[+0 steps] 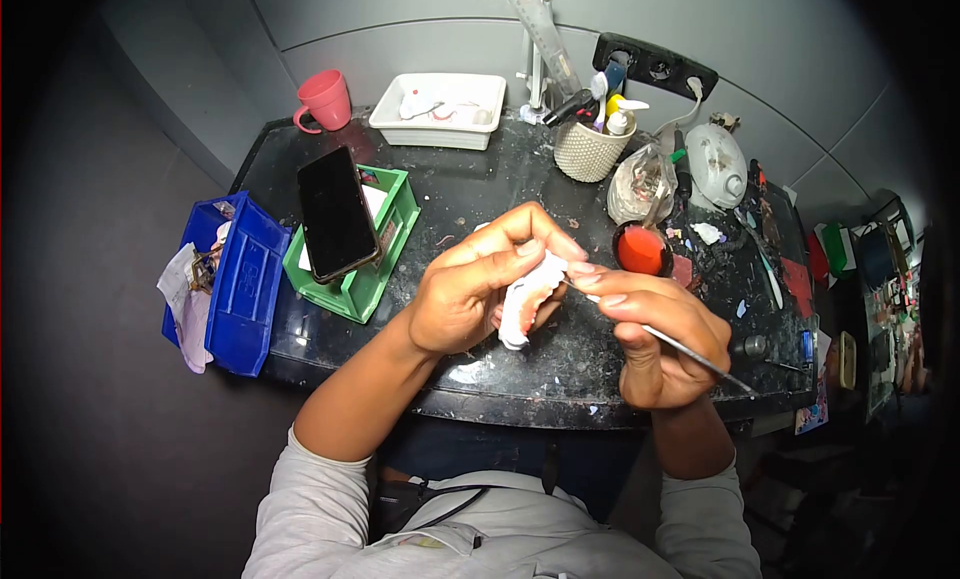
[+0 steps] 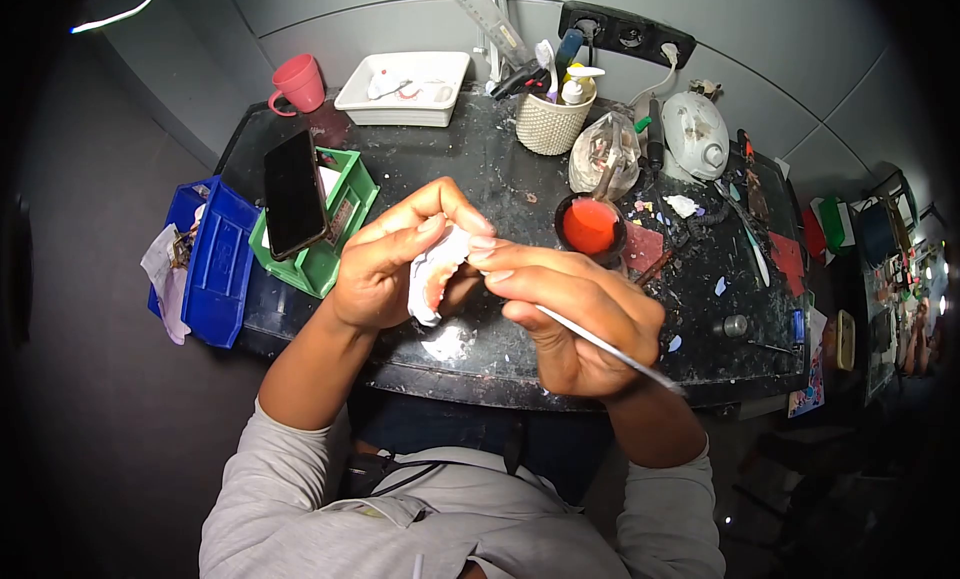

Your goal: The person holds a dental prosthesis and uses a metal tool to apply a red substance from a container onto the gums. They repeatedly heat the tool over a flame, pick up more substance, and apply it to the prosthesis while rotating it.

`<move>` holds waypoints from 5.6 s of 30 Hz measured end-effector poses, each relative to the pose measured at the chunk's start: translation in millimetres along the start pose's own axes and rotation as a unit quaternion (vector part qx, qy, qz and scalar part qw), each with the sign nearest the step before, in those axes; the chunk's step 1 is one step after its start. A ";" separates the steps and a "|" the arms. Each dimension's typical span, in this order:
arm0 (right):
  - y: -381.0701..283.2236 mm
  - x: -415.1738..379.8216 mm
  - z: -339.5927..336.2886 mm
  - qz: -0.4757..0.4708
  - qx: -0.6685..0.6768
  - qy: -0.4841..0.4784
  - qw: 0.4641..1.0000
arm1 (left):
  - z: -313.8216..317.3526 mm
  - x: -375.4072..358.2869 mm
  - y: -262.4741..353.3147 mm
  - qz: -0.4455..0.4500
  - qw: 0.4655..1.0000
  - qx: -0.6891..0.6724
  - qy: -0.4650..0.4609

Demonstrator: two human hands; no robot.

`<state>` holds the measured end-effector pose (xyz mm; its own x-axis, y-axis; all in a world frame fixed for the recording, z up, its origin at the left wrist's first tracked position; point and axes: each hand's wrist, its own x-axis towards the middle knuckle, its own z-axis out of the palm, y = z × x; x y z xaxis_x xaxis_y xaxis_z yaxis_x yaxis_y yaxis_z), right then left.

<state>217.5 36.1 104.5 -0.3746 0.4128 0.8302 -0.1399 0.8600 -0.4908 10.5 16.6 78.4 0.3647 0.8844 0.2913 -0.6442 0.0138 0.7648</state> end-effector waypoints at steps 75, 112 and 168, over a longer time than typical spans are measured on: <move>-2.3 -9.2 26.5 -0.072 -0.161 -0.050 0.983 | -14.9 3.1 -36.3 -0.032 0.967 -0.251 -0.006; 10.9 1.1 7.3 0.058 0.000 0.043 0.997 | 4.7 3.1 -18.9 0.197 0.942 0.257 0.092; -2.5 5.2 -9.4 0.089 0.093 0.001 0.992 | -0.3 1.3 -1.5 0.119 0.984 0.132 0.003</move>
<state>224.6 39.0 112.6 -0.4067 0.5533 0.7270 -0.2388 0.7037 -0.6692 11.8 17.8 77.4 0.2201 0.8502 0.4782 -0.5144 -0.3154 0.7975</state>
